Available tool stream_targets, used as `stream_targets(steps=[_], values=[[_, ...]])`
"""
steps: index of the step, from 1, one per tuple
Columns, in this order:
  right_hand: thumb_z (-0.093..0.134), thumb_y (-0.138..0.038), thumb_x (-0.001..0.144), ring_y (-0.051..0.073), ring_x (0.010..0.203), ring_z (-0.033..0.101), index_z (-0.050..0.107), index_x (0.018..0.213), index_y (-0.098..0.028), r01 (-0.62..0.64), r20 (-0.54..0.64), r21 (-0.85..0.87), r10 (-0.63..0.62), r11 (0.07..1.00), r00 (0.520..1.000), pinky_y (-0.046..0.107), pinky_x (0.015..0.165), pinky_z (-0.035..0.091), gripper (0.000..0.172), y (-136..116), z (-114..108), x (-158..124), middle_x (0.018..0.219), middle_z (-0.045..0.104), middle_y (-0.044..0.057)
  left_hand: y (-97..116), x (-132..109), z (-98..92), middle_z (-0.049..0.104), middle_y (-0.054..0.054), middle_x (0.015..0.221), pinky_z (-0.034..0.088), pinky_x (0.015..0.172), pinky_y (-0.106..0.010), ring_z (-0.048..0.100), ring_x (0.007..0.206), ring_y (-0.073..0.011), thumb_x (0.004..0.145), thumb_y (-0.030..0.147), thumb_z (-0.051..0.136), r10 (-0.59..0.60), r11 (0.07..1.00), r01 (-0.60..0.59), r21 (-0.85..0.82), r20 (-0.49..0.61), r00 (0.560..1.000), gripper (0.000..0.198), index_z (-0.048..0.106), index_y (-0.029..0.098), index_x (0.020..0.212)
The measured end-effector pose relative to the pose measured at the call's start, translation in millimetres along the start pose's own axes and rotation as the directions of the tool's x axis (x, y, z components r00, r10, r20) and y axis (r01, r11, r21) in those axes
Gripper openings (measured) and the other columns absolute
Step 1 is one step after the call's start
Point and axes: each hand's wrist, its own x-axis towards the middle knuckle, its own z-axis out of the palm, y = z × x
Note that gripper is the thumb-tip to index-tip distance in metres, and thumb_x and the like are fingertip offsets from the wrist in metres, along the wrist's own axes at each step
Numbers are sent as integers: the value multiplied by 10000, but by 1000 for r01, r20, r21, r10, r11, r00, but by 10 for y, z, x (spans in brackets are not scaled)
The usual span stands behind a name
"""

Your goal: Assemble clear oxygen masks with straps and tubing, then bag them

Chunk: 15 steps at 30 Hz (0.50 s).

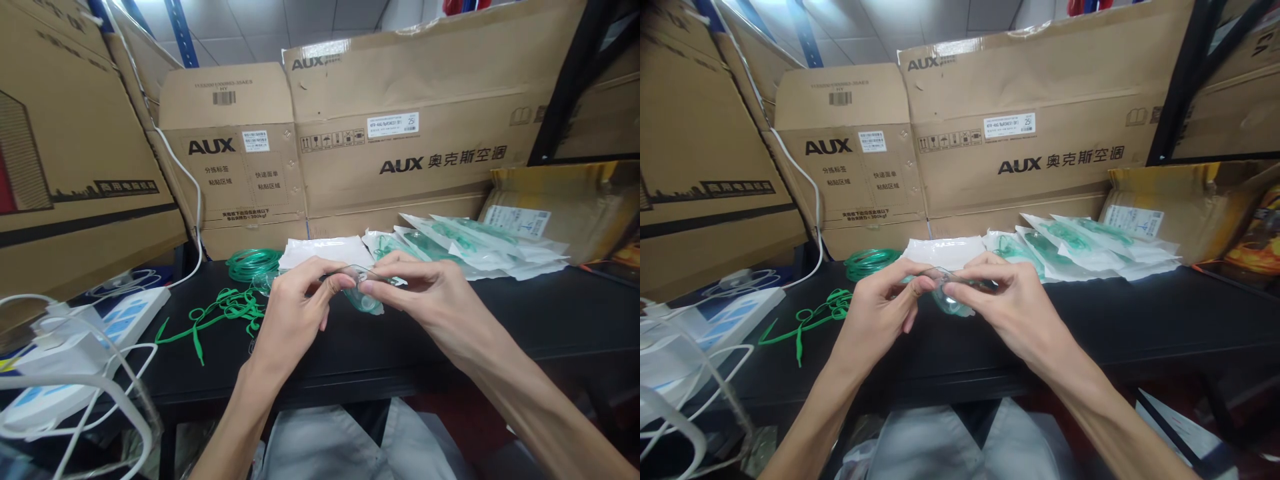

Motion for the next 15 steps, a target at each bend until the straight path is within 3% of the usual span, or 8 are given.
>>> stream_targets(steps=[4, 9, 12, 15], values=[[787, -275, 867, 179, 856, 582, 808, 825, -237, -4, 64, 20, 3, 1000, 998, 306, 727, 416, 60, -13, -68, 33, 882, 669, 9, 44, 5, -9, 679, 49, 868, 389, 499, -225, 482, 473, -38, 1003, 419, 602, -21, 995, 16, 101, 57, 998, 205, 687, 237, 962], [748, -257, 908, 154, 803, 564, 772, 851, -226, -21, 130, 38, 16, 999, 991, 296, 712, 406, 68, -5, -111, 56, 860, 651, -7, 99, 34, 4, 662, 32, 902, 399, 664, -253, 534, 716, -108, 1021, 372, 583, 93, 960, -106, 258, 61, 994, 175, 658, 232, 948], [713, -267, 941, 147, 765, 532, 747, 883, -215, -66, 141, 180, 41, 982, 989, 294, 703, 405, 85, 15, -72, 48, 826, 626, -5, 102, 38, -6, 636, 30, 907, 399, 743, -265, 525, 794, -127, 1012, 350, 603, 155, 960, -167, 227, 72, 985, 144, 633, 231, 938], [709, -261, 948, 140, 775, 526, 738, 906, -209, -93, 148, 327, 46, 940, 988, 285, 724, 418, 73, 30, -37, 37, 873, 629, 6, 84, 33, -29, 631, 14, 990, 405, 876, -281, 542, 956, -158, 969, 358, 669, 200, 974, -206, 95, 67, 977, 122, 630, 245, 994]])
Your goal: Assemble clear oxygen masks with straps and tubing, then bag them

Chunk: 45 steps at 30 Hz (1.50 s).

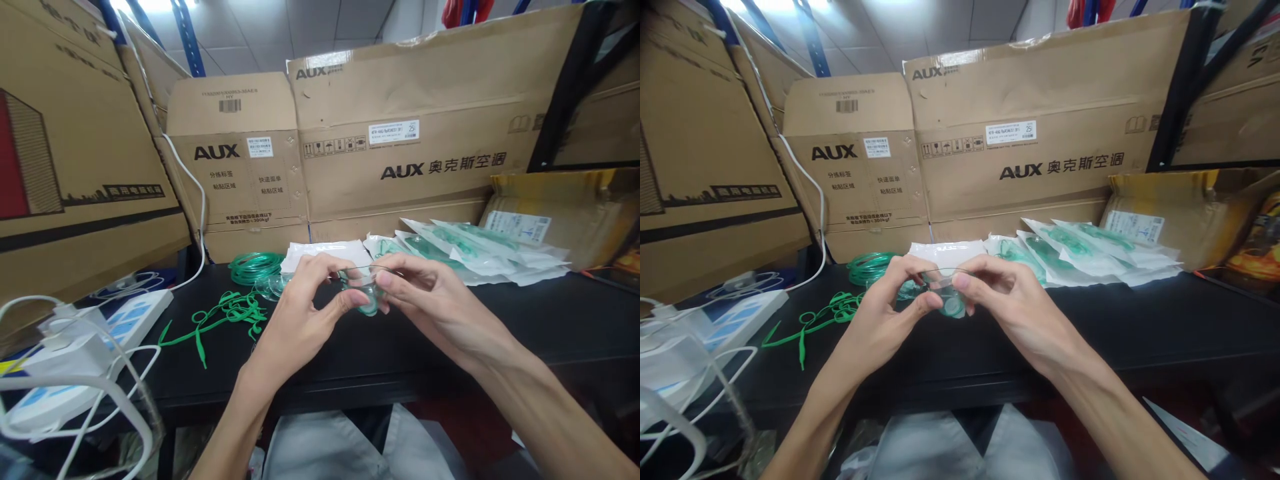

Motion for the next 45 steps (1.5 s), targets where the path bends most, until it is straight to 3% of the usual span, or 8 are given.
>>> stream_targets(steps=[4, 12, 22, 30, 35, 39, 42, 45], values=[[702, -268, 956, 140, 821, 549, 750, 950, -216, 25, 34, 110, -28, 994, 999, 269, 758, 439, 72, 16, -5, -2, 911, 627, 9, 15, -9, -19, 633, -4, 1032, 399, 974, -314, 562, 1057, -183, 978, 344, 655, -19, 984, 21, -179, 12, 1000, 104, 645, 241, 971], [678, -266, 968, 144, 822, 557, 748, 918, -231, 36, 69, 151, -47, 988, 997, 253, 762, 465, 93, 11, 33, -7, 891, 605, 8, 105, -20, -20, 663, 7, 971, 431, 913, -297, 600, 980, -177, 969, 306, 666, -134, 927, 155, -342, 86, 987, 57, 674, 251, 963], [723, -263, 932, 167, 867, 556, 723, 895, -228, 67, 39, -46, -65, 997, 997, 294, 802, 427, 51, 2, 86, -36, 916, 627, 6, 100, -22, -50, 665, -5, 974, 426, 909, -304, 600, 971, -187, 953, 291, 678, -133, 933, 150, -326, 73, 988, 53, 669, 241, 938], [720, -255, 921, 156, 814, 521, 715, 851, -217, -83, 84, 86, 75, 993, 994, 288, 746, 362, 80, 82, 63, -18, 833, 595, -15, 67, -29, 26, 653, -3, 844, 432, 803, -300, 590, 868, -197, 894, 247, 685, -268, 864, 318, -389, 180, 947, 64, 651, 218, 848], [776, -293, 840, 139, 687, 448, 661, 763, -177, -240, 130, 217, 215, 946, 968, 280, 650, 341, 181, 239, -31, 74, 726, 516, -24, -7, -2, 12, 661, -14, 888, 433, 806, -293, 572, 858, -188, 945, 384, 636, -342, 876, 407, -258, 262, 902, 196, 683, 202, 888], [775, -412, 840, 145, 658, 478, 658, 825, -179, -377, 193, 13, 368, 926, 910, 270, 595, 339, 262, 360, -134, 137, 737, 539, -11, -121, -36, 10, 681, -14, 844, 466, 821, -290, 624, 858, -190, 946, 502, 611, -431, 845, 509, -161, 358, 828, 344, 691, 189, 827], [791, -443, 826, 201, 820, 559, 677, 908, -209, -186, -111, -332, 158, 925, 981, 304, 701, 400, 272, 337, -133, 180, 860, 625, 24, -273, -90, 67, 714, -27, 843, 510, 855, -292, 683, 868, -192, 922, 561, 612, -511, 757, 621, -205, 407, 757, 403, 695, 176, 836], [684, -446, 927, 205, 779, 556, 602, 715, -229, 47, -279, -389, -167, 920, 946, 349, 758, 423, 314, 143, -26, 105, 758, 586, 8, -442, -137, 121, 756, -52, 870, 535, 839, -289, 724, 866, -205, 922, 626, 557, -588, 748, 657, -90, 368, 720, 489, 721, 168, 863]])
